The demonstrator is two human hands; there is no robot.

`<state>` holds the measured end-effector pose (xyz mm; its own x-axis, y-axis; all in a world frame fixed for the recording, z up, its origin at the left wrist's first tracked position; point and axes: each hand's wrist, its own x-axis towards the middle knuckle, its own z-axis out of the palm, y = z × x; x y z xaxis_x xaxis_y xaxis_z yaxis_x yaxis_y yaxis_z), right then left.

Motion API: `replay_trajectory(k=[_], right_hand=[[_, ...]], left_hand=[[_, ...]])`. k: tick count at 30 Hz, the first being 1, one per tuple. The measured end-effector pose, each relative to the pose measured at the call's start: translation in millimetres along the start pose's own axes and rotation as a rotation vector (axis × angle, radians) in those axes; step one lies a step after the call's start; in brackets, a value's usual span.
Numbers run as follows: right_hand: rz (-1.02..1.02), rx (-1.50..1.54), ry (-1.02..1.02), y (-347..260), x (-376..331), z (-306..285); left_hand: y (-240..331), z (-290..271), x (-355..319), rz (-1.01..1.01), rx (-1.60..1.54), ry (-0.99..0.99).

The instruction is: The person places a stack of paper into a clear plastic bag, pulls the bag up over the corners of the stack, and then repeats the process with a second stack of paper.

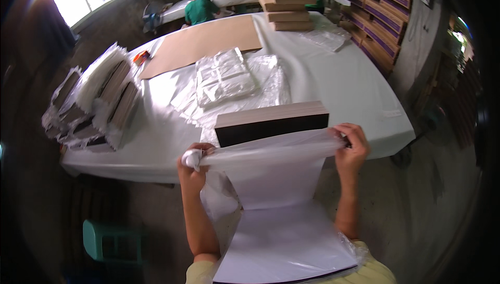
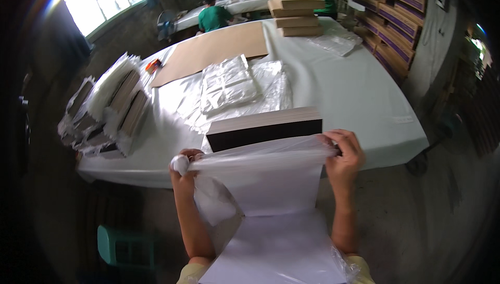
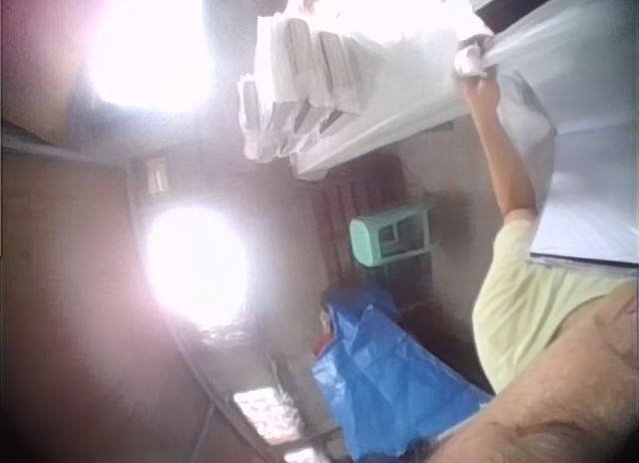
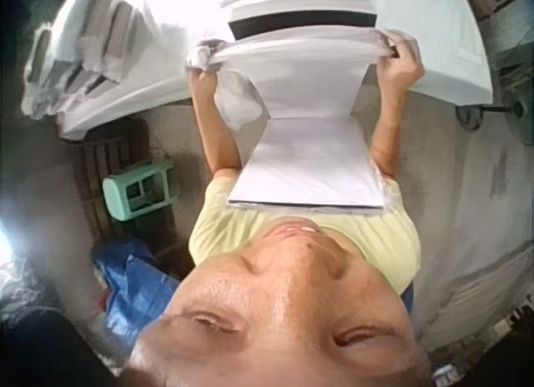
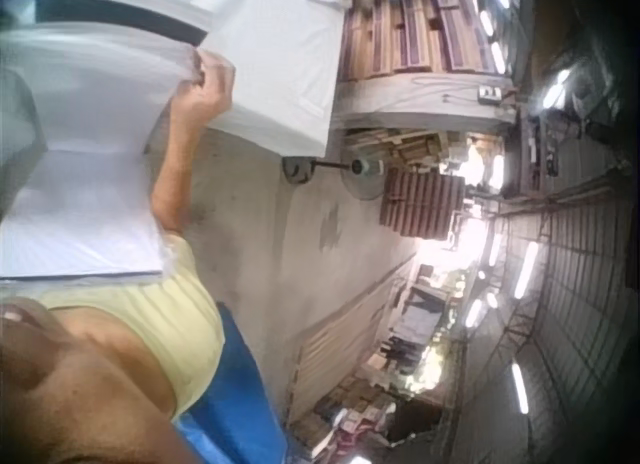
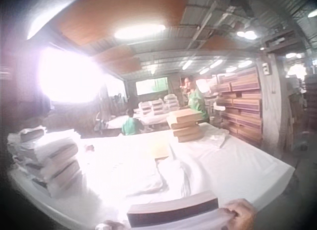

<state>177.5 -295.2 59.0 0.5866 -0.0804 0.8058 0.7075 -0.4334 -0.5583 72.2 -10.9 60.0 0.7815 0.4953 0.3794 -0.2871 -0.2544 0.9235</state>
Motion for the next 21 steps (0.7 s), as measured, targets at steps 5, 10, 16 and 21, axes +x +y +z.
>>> replay_trajectory(k=[5, 10, 16, 21], right_hand=[[0.197, 0.225, -0.135, 8, 7, -19], [0.581, 0.429, -0.237, 14, 7, -37], [0.719, 0.720, -0.272, -11, 13, -44], [0.758, 0.878, -0.402, -6, 8, -61]], left_hand=[[-16, -11, 5, -0.327, -0.416, -0.205], [-40, 0, 3, -0.502, -0.490, -0.478], [-17, 8, -1, -0.549, -0.307, -0.572], [2, 8, -10, -0.592, -0.453, -0.688]])
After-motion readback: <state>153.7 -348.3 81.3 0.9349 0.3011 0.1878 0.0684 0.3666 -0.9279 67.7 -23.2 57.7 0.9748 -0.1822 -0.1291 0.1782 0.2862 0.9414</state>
